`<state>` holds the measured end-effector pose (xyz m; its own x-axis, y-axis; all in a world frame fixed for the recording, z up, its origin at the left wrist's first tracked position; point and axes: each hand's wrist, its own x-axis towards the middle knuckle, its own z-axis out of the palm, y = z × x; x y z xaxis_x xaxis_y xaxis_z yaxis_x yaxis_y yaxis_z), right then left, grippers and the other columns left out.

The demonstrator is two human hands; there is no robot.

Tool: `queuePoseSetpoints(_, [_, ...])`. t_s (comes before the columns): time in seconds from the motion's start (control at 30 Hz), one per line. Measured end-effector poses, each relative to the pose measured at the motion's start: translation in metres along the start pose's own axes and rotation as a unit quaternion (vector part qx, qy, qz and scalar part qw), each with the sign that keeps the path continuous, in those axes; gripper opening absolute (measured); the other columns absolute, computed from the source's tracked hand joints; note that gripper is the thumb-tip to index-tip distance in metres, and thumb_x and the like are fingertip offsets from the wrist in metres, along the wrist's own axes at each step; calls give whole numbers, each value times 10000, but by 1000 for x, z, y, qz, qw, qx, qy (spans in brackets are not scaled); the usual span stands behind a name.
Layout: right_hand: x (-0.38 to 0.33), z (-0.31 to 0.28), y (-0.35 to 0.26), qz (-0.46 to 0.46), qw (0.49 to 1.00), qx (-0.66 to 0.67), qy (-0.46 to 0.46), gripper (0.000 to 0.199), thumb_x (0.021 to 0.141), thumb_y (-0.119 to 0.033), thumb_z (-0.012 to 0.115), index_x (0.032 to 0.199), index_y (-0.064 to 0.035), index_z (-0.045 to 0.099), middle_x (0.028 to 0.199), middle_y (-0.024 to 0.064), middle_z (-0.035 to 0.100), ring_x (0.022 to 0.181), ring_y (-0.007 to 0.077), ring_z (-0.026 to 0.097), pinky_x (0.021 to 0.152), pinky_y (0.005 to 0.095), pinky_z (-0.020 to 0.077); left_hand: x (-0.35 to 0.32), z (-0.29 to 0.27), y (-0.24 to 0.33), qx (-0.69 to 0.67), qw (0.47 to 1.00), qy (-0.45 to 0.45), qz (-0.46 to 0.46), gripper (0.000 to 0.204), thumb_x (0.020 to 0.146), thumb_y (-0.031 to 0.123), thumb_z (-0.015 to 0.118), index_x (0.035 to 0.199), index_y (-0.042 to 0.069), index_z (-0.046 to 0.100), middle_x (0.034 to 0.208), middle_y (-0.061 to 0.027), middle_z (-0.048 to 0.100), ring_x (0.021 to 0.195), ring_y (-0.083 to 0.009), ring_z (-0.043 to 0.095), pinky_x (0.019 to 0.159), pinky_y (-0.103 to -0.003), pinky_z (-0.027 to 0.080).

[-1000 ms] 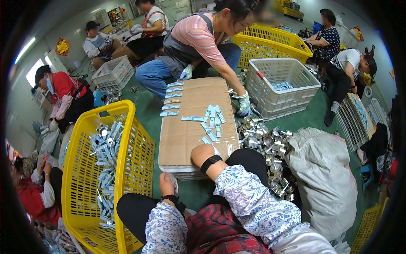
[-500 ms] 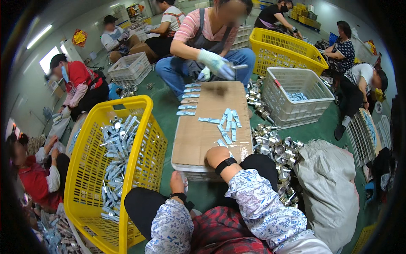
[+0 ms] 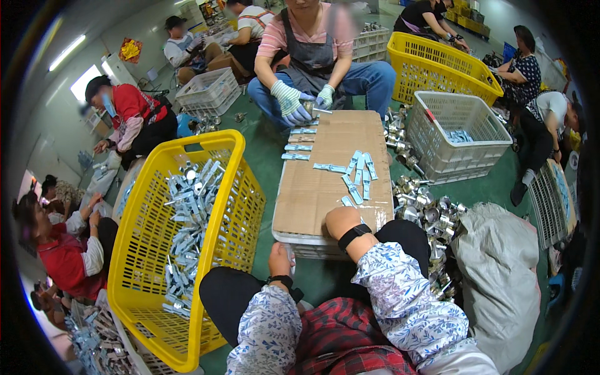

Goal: Sorting and assembling small metal bracket components in a factory setting.

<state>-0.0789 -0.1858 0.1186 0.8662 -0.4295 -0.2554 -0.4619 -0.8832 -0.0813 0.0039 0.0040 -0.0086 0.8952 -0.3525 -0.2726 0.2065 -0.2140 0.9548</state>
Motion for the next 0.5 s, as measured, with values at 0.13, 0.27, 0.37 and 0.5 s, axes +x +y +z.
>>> queuePoseSetpoints(0.13, [1, 4, 1, 4, 1000, 8, 0, 212, 795, -128, 491, 860, -102, 691, 914, 119, 651, 862, 266, 629, 641, 360, 495, 1, 1, -5, -1, 1000, -7, 4, 263, 868, 150, 353, 1044, 35, 512, 787, -96, 568, 563, -145, 561, 394, -248, 423])
queuePoseSetpoints(0.27, [3, 1, 0, 6, 1000, 10, -12, 213, 790, -124, 493, 862, -100, 692, 917, 118, 652, 861, 265, 630, 637, 367, 494, 2, -1, -7, -9, 1000, -4, 10, 269, 849, 142, 334, 1020, 26, 507, 803, -79, 562, 528, -130, 522, 379, -242, 400])
queuePoseSetpoints(0.37, [0, 7, 5, 9, 1000, 11, -3, 202, 780, -138, 503, 841, -93, 691, 891, 118, 654, 842, 270, 632, 643, 366, 495, -2, 5, -5, -6, 1000, -7, 8, 266, 844, 145, 327, 999, 31, 512, 775, -78, 564, 518, -130, 521, 376, -243, 400])
queuePoseSetpoints(0.5, [2, 10, 2, 0, 1000, 13, 20, 189, 771, -144, 513, 811, -96, 691, 858, 121, 657, 815, 276, 634, 650, 365, 497, -2, 1, -4, -1, 1000, -7, 18, 272, 831, 144, 313, 973, 39, 519, 720, -73, 563, 505, -130, 518, 374, -242, 400])
